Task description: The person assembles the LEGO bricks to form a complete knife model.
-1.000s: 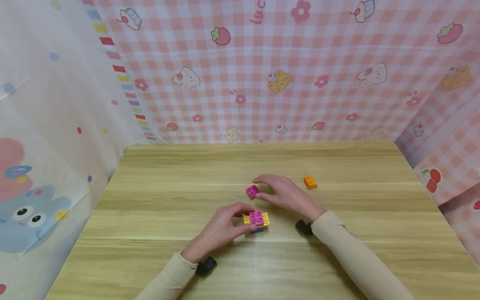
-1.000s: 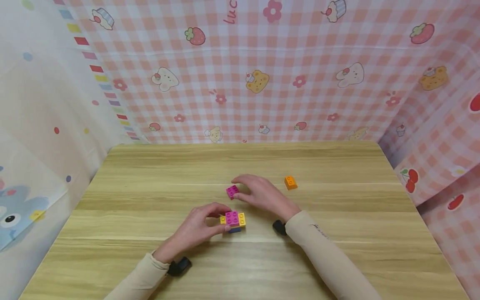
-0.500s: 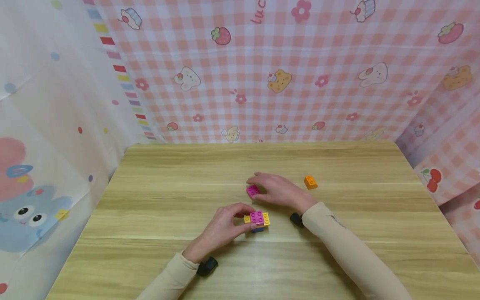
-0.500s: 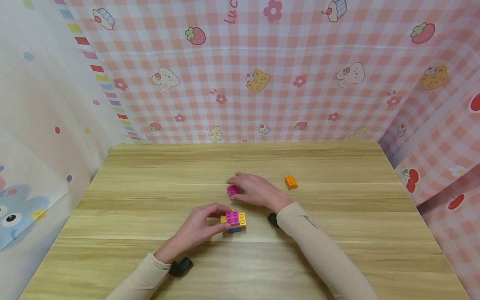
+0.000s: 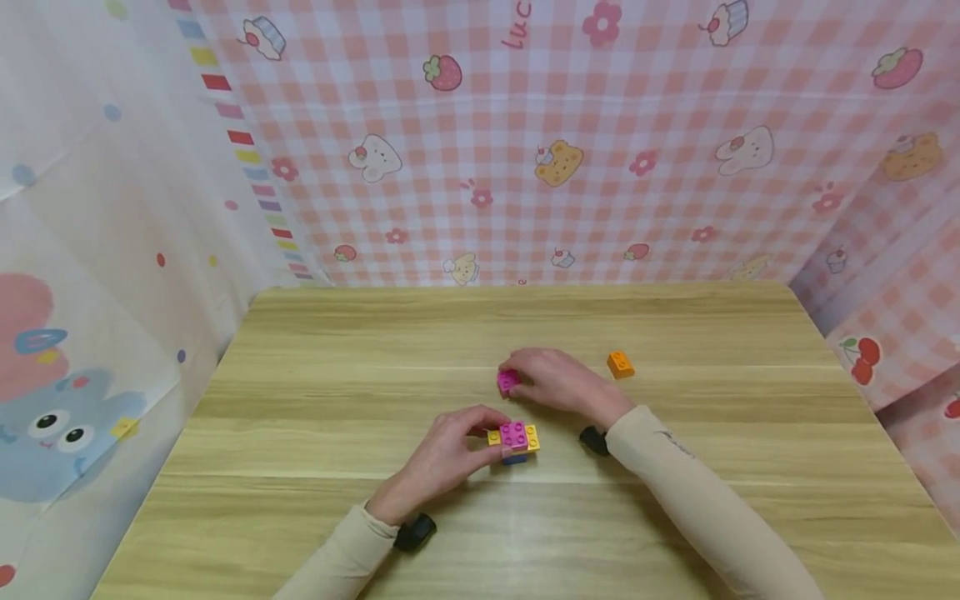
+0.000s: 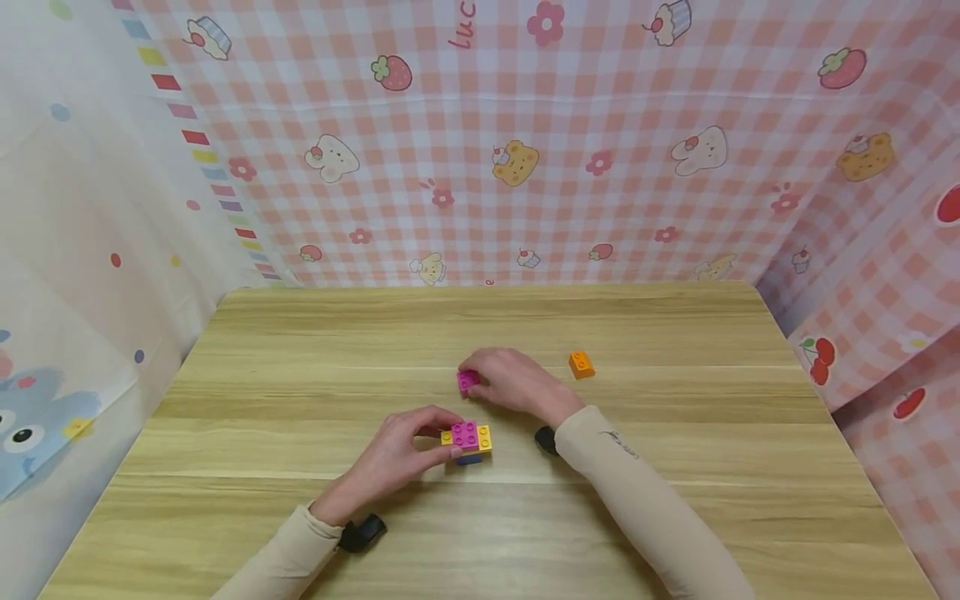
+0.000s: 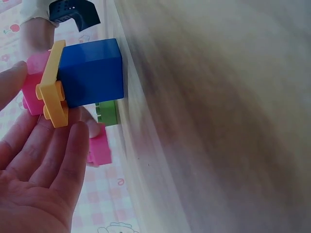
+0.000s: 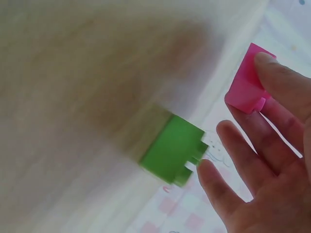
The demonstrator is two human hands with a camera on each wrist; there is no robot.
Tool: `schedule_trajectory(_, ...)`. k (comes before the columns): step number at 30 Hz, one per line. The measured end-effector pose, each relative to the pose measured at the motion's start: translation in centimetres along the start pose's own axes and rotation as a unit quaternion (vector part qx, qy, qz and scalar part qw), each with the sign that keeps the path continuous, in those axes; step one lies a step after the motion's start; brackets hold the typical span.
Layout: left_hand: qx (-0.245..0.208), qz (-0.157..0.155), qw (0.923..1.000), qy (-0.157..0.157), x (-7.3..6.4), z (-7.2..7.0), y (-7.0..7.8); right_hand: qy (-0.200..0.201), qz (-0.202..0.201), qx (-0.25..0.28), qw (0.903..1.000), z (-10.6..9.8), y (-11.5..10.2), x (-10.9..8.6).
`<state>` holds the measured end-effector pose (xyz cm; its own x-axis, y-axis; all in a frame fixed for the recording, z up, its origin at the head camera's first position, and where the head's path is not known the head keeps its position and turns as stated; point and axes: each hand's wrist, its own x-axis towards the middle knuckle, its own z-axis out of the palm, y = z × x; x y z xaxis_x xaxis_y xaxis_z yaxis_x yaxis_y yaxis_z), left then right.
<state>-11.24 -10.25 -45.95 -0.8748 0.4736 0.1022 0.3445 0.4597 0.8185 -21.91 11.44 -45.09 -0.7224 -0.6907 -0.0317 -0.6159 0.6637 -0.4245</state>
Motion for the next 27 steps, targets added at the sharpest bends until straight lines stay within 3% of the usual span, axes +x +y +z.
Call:
schedule_trajectory(7,-0.004,0.0,1.0,-0.001,0.0,0.0,0.0,0.03,0.025,0.023,0.999,-1.3,-0.9,-1.7)
schedule_trajectory(27,0.012,0.012,0.9998,-0.005,-0.1,0.0,-0.1,0.09,-0.007,0.032,0.9954,-1.6,-2.1,-5.0)
